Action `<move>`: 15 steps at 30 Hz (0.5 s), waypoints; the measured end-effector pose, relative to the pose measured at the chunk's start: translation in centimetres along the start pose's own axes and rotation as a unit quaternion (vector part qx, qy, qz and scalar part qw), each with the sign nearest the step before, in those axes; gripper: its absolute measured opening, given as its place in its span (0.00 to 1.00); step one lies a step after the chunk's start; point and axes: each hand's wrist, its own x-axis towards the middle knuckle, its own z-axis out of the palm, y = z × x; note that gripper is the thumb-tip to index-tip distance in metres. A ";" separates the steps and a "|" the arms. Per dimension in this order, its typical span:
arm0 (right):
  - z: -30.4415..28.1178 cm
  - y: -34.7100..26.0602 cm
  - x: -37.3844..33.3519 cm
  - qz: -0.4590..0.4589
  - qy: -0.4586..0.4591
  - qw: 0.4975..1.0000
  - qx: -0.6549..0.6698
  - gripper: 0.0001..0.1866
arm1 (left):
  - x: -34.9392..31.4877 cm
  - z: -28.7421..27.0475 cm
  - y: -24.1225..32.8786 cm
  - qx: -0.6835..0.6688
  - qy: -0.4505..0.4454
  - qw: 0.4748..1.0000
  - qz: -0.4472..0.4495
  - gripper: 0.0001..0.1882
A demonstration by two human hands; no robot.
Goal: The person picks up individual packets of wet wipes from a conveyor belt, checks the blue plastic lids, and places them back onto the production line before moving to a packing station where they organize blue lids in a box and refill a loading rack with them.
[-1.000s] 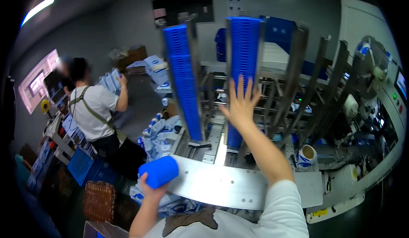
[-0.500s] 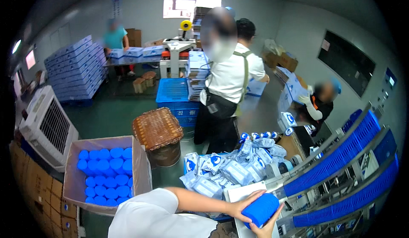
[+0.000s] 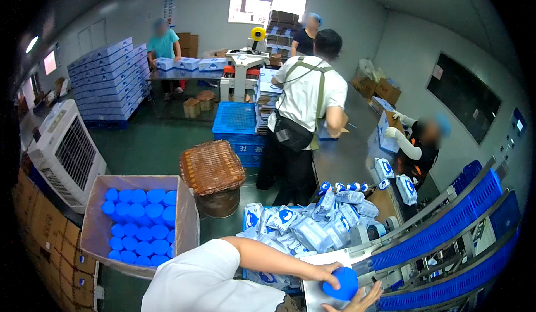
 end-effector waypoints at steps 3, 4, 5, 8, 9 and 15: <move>-0.5 -0.6 -0.6 -0.158 -0.223 0.928 -0.254 0.28 | -1.0 1.6 0.8 -0.327 -0.081 0.920 -0.199 0.38; -0.6 -1.5 -0.1 -0.147 -0.217 0.934 -0.243 0.28 | -1.7 2.0 1.0 -0.359 -0.075 0.900 -0.235 0.38; -0.4 -1.1 -0.1 -0.146 -0.207 0.942 -0.221 0.29 | -2.2 2.2 1.6 -0.386 -0.074 0.880 -0.266 0.38; -0.4 -0.5 2.4 -0.177 -0.157 0.944 -0.229 0.48 | -2.9 2.5 2.0 -0.402 -0.107 0.866 -0.277 0.43; -0.4 -0.5 3.3 -0.200 -0.136 0.940 -0.239 0.60 | -2.4 1.0 -0.2 -0.419 -0.138 0.850 -0.288 0.44; -0.1 2.5 -0.4 0.143 -0.296 0.942 -0.071 0.57 | -2.2 -0.2 -0.2 0.325 0.093 0.933 0.123 0.31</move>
